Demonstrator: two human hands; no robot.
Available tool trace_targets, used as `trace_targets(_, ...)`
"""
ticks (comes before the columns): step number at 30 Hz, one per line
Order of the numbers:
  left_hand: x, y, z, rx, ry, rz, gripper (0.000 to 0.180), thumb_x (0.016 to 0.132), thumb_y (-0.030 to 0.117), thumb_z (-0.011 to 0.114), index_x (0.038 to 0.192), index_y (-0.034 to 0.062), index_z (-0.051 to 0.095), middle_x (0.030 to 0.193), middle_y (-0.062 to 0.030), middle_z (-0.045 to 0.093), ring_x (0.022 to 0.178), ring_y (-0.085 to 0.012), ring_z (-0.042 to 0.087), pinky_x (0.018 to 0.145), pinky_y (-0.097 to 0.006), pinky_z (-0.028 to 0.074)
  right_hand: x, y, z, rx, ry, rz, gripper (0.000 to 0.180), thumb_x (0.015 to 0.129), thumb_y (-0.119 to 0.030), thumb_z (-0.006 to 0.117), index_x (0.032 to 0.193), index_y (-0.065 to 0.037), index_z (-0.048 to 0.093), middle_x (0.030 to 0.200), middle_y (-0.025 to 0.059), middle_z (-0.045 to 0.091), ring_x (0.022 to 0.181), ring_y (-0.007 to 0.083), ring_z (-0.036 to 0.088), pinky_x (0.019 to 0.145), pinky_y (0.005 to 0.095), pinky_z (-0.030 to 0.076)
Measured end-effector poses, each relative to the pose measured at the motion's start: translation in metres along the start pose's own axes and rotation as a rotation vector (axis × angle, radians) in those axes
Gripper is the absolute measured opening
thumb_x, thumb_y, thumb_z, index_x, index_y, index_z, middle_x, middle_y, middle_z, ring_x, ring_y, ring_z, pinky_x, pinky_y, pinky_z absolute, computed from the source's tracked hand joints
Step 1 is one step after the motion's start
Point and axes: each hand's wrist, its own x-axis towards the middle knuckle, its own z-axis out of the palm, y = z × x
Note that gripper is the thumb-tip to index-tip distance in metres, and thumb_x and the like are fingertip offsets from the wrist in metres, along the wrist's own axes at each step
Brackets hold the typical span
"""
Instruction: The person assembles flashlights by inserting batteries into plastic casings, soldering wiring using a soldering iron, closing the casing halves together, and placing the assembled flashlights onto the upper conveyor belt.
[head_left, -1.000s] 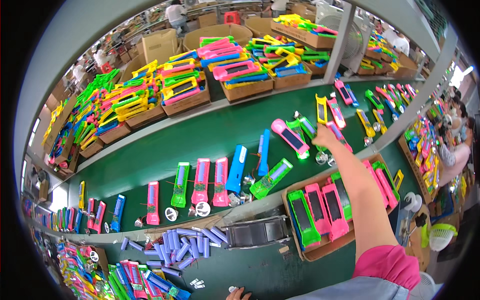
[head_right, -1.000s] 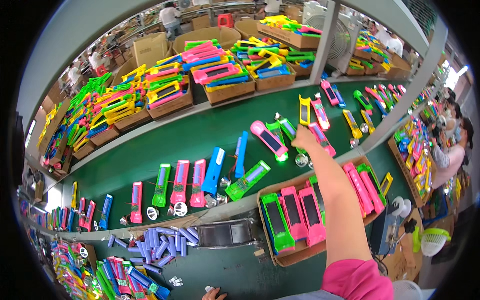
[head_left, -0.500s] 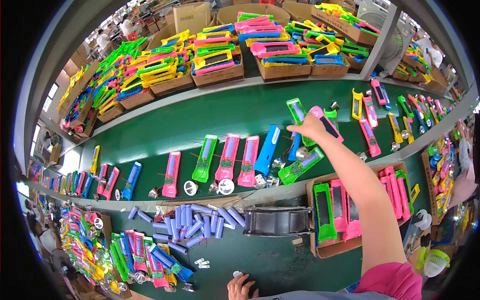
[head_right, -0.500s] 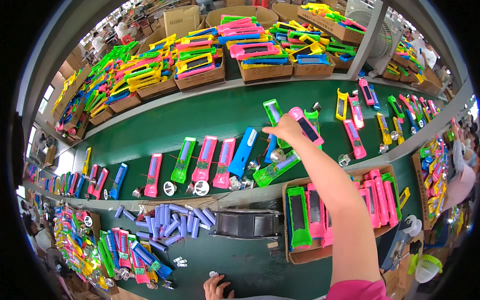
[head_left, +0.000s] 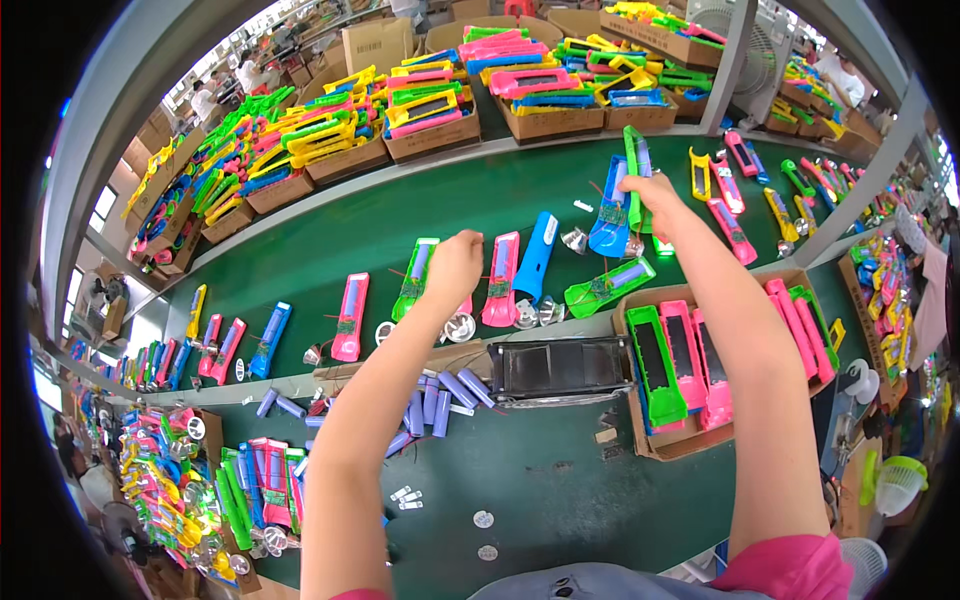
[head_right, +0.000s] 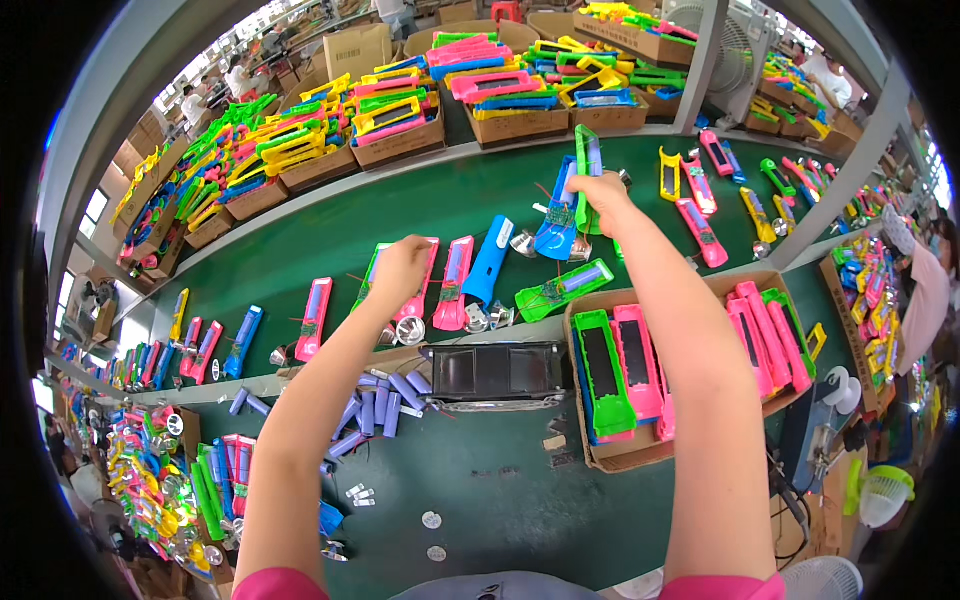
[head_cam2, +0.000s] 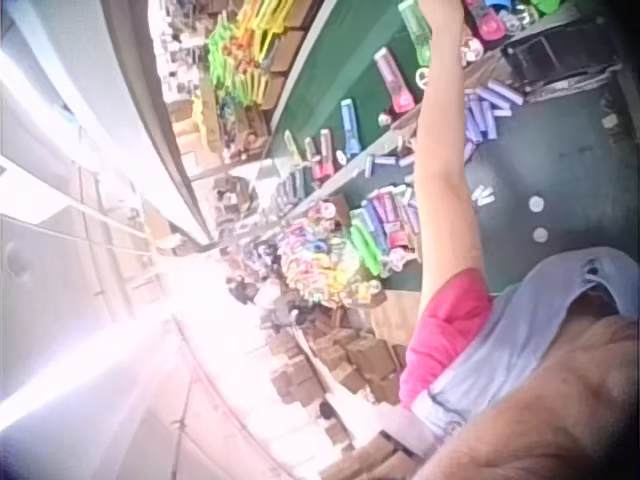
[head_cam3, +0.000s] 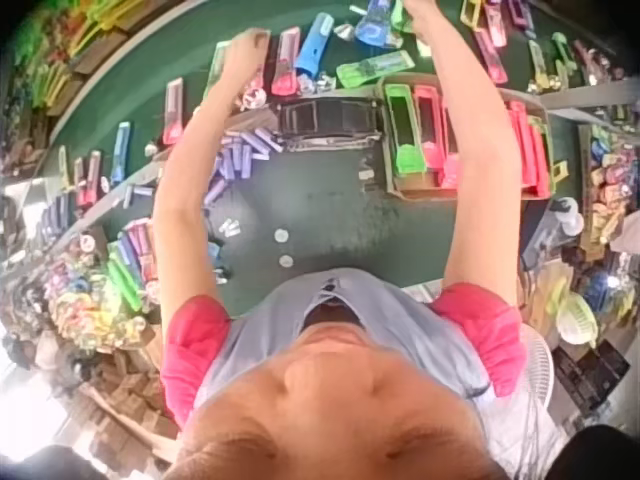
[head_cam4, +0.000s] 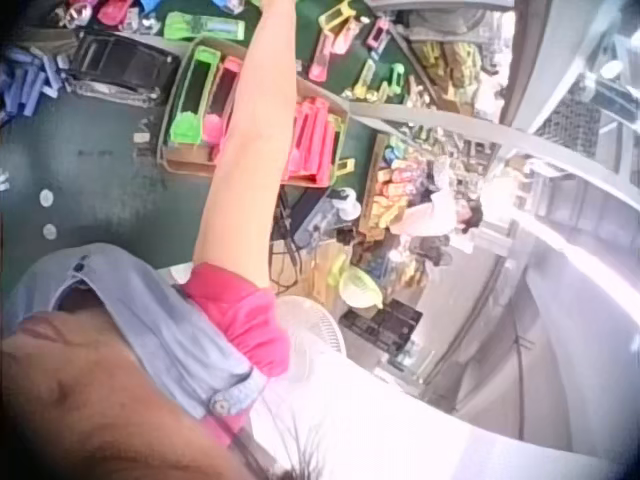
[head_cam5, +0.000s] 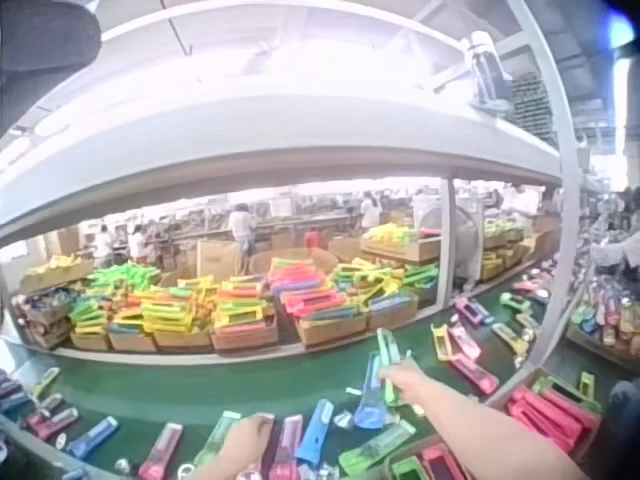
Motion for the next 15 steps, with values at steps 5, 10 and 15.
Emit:
trace_targets(5, 0.042, 0.014, 0.064, 0.313, -0.355, -0.116, 0.054, 0.065, 0.034, 0.068, 0.097, -0.0068, 0.050, 0.092, -0.0247, 0.061, 0.086, -0.0344, 0.062, 0.075, -0.040, 0.051, -0.064, -0.053, -0.021, -0.044, -0.103, 0.056, 0.024, 0.067, -0.012, 0.066, 0.088, -0.005, 0.057, 0.075, 0.0072, 0.059, 0.065, 0.0197, 0.058, 0.053, 0.0371, 0.045)
trace_targets(10, 0.052, 0.007, 0.070, -0.050, -0.316, -0.306, 0.054, 0.063, 0.031, 0.065, 0.100, -0.0068, 0.053, 0.096, -0.0256, 0.060, 0.087, -0.0305, 0.062, 0.072, -0.038, 0.050, -0.108, -0.072, -0.024, 0.155, -0.274, 0.074, 0.025, 0.073, -0.009, 0.062, 0.095, 0.000, 0.056, 0.085, 0.0103, 0.062, 0.072, 0.0220, 0.061, 0.069, 0.0383, 0.051)
trace_targets(15, 0.060, 0.018, -0.012, -0.958, -0.038, -0.568, 0.028, 0.066, 0.030, 0.060, 0.080, 0.0063, 0.054, 0.066, -0.0046, 0.047, 0.058, -0.0170, 0.046, 0.049, -0.033, 0.036, -0.105, -0.076, 0.017, 0.232, -0.470, 0.072, 0.030, 0.071, -0.010, 0.067, 0.098, -0.002, 0.055, 0.084, 0.0084, 0.062, 0.074, 0.0205, 0.061, 0.071, 0.0367, 0.050)
